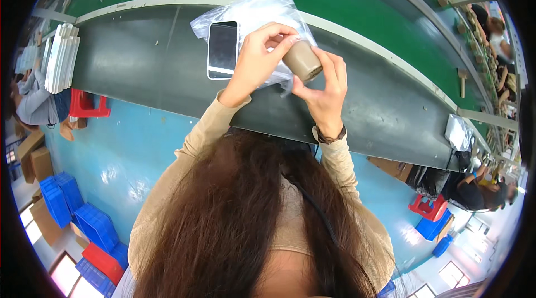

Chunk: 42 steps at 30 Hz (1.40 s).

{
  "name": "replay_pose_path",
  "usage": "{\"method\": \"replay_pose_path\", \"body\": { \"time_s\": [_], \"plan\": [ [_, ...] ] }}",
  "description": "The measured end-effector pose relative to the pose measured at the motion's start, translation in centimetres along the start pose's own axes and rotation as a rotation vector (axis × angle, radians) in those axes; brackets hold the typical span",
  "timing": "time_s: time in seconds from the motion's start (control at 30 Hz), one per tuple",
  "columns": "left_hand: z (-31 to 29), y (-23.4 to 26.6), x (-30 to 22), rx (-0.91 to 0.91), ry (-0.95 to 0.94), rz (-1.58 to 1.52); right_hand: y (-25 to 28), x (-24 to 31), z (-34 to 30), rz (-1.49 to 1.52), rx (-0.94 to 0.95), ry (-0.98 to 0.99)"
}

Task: Picking up cylindrical components from a conveyor belt and placing them into individual plastic bags.

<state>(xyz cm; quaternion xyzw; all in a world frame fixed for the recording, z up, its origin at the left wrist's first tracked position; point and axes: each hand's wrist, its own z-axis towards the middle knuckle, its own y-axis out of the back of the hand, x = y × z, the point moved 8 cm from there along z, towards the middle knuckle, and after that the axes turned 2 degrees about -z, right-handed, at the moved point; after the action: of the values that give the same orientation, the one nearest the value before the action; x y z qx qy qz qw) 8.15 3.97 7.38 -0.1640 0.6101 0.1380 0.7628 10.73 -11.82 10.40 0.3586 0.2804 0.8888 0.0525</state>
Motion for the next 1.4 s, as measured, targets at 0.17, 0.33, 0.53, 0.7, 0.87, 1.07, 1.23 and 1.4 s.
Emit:
{"method": "replay_pose_path", "body": {
  "time_s": [0.17, 0.33, 0.53, 0.7, 0.87, 1.07, 1.23, 1.4],
  "plan": [
    [-1.1, -0.6, -5.9, -0.115, -0.303, 0.426, -0.4, 2.2, 1.3, -0.211, 0.071, 0.123],
    [-0.7, -0.6, -6.7, -0.104, -0.385, 0.543, -1.6, 1.5, 3.5, -0.477, 0.284, 0.212],
    [1.0, 1.4, -5.6, -0.178, -0.454, 0.731, -2.2, 0.0, 6.2, -0.736, 0.530, 0.363],
    [3.1, 1.7, -4.4, -0.128, -0.339, 0.642, -3.4, -1.0, 8.7, -0.620, 0.519, 0.643],
    [2.7, 2.8, 1.1, -0.118, -0.154, 0.453, -4.6, -2.5, 9.2, -0.277, 0.659, 0.565],
    [1.2, 2.7, 4.2, -0.261, -0.073, 0.489, -7.7, -5.4, 7.5, -0.327, 0.800, 0.617],
    [1.2, 2.6, 3.3, -0.217, -0.129, 0.625, -6.6, -3.9, 8.2, -0.164, 0.947, 0.607],
    [2.0, 3.0, 3.0, -0.123, -0.129, 0.561, -5.5, -5.1, 8.9, 0.010, 0.825, 0.349]
  ]
}}
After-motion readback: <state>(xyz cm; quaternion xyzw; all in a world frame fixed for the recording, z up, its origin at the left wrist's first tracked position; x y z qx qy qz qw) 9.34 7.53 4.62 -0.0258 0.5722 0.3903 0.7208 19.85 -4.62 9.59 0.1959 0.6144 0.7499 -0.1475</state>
